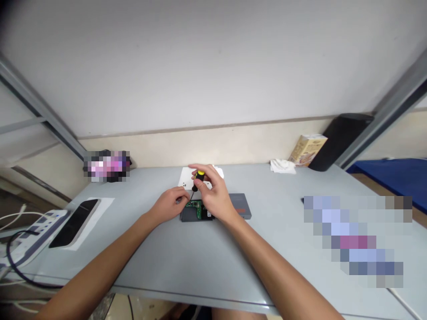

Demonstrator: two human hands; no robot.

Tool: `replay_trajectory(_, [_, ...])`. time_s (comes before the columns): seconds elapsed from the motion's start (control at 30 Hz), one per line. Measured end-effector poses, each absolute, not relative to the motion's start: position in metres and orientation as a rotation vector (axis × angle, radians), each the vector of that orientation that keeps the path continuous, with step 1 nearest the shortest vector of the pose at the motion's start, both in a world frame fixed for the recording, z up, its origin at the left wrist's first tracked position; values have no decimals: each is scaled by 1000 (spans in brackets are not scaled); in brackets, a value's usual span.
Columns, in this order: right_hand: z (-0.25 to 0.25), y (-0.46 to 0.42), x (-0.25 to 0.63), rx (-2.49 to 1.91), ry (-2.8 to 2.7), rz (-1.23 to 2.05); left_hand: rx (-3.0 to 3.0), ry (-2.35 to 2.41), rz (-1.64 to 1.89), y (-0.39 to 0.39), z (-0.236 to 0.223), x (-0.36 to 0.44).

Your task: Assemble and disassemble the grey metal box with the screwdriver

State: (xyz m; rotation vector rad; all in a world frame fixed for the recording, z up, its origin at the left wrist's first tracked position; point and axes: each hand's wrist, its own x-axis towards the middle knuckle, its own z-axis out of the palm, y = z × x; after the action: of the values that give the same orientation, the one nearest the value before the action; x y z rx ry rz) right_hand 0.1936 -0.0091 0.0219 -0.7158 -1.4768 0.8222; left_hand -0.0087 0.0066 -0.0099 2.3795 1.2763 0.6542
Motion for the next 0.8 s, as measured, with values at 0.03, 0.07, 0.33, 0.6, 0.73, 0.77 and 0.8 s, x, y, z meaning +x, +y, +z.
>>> replay_trajectory(0.03, [22,-9,193,-686,-1473,866,2377,1271,655,6,-9,-9])
replay_trajectory(0.07, [21,-8,193,-662,-1466,904,2376,1267,652,6,-9,-9])
replay_trajectory(0.33, [18,-3,196,-734,-1446,811,2370,1262,659,7,-9,-9])
replay_trajectory(0.6, [23,-8,195,-682,-1488,921,2388,1267,649,6,-8,-8])
replay_trajectory(0.73, [22,-6,197,-777,-1472,744,2387,1273,636,6,-8,-9])
replay_trajectory(0.77, [22,-5,198,-793,-1474,731,2388,1272,636,6,-8,-9])
replay_trajectory(0.8, [21,-4,199,-801,-1474,738,2388,1271,635,6,-8,-9])
